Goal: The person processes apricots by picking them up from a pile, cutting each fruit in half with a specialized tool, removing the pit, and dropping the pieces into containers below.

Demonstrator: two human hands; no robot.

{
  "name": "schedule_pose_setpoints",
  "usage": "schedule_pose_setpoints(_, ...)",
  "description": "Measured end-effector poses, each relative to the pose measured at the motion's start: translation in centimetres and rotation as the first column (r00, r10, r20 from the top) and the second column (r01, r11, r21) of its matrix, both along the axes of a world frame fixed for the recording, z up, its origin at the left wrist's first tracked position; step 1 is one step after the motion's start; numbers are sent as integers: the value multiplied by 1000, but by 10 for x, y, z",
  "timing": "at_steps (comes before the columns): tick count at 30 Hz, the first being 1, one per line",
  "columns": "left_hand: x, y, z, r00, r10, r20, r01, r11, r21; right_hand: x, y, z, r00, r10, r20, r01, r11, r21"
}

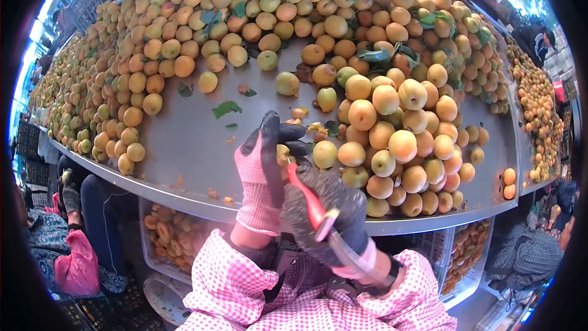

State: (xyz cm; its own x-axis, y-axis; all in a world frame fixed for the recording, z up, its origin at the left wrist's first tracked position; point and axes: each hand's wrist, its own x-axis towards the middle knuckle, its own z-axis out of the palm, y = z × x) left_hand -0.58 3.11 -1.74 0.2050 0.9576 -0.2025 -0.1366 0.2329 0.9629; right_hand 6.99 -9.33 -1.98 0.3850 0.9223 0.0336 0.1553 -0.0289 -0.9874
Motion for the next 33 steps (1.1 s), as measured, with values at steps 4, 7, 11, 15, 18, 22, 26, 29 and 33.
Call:
schedule_pose_setpoints(4, -15, -1, -17, 951, -306, -54, 300, 858, 416, 57, 29, 47, 808, -86, -582, -49, 976, -212)
schedule_pose_setpoints(7, -14, 2, -24, 937, -316, -150, 344, 753, 560, 61, 28, 25, 635, -140, -760, 30, 987, -156)
schedule_pose_setpoints(11, -2, 2, -21, 956, -34, -293, 250, 618, 745, 51, 29, 33, 732, -166, -661, 22, 975, -221)
schedule_pose_setpoints(15, -6, -3, -21, 981, -98, -170, 155, 917, 366, 31, 24, 25, 888, -19, 460, -40, 992, 117)
schedule_pose_setpoints(18, 2, 1, -12, 1000, -8, 18, 8, 1000, 19, 10, 16, 32, 592, -59, 804, -95, 985, 142)
schedule_pose_setpoints(22, 3, 0, -18, 996, 6, -86, 1, 996, 87, 17, 19, 34, 668, -10, 744, -117, 986, 119)
schedule_pose_setpoints(26, 0, -1, -17, 981, -88, -172, 188, 639, 746, 56, 23, 37, 729, -107, -676, 11, 989, -146)
schedule_pose_setpoints(29, -6, -2, -25, 963, -120, -242, 266, 574, 775, 60, 20, 33, 642, -111, -758, 23, 992, -126)
schedule_pose_setpoints(33, -9, -5, -36, 955, -43, -295, 259, 608, 751, 57, 20, 24, 601, -98, -794, -4, 992, -126)
